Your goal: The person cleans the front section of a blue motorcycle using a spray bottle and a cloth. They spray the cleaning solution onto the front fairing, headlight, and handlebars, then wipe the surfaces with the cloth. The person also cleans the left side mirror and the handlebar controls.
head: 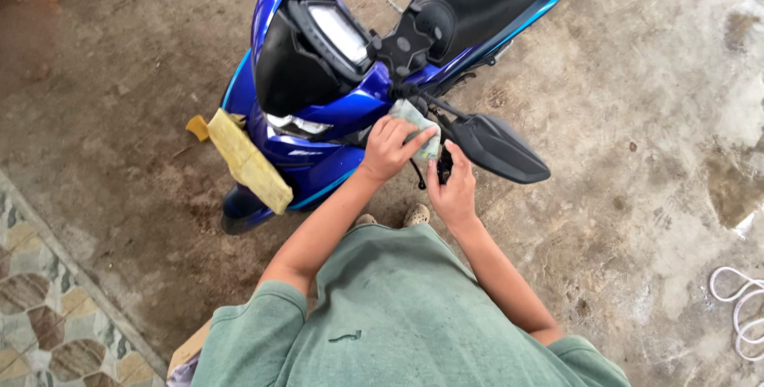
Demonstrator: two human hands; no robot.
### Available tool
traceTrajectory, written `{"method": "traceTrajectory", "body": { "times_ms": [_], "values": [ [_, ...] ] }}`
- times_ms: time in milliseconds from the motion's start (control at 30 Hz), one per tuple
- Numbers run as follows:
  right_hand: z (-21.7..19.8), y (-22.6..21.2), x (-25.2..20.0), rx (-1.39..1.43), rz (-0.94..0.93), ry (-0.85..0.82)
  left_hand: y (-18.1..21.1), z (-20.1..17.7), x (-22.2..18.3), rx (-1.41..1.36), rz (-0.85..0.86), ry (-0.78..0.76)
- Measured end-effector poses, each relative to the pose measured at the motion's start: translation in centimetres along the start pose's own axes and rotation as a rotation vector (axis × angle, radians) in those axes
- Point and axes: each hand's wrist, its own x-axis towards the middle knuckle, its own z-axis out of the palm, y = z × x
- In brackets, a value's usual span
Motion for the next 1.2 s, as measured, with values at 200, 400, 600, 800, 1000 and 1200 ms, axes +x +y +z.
{"method": "traceTrajectory", "body": {
  "times_ms": [200,400,600,800,1000,1200],
  "values": [
    [-0.6,0.9,-0.3,-0.010,0.087,-0.031,-1.4,2.2,-1.3,-0.005,-0.012,-0.009],
    [-0.8,0.9,0.2,0.003,0.058,-0.035,0.2,1.6,-2.5,0.023,-0.129,-0.064],
    [0.0,1.5,0.1,0.051,0.126,-0.088,1.0,1.0,-4.0,-0.072,-0.239,-0.210],
    [0.2,1.4,1.4,0.039,0.056,-0.037,1.0,2.2,-3.5,-0.037,-0.272,-0.223],
    [0.6,1.7,1.8,0.050,0.038,-0.028,2.0,2.5,-2.9,-0.029,-0.359,-0.216],
    [0.5,1.4,1.1,0.078,0.112,-0.067,1.4,1.2,-5.5,-0.051,-0.301,-0.239]
  ]
}}
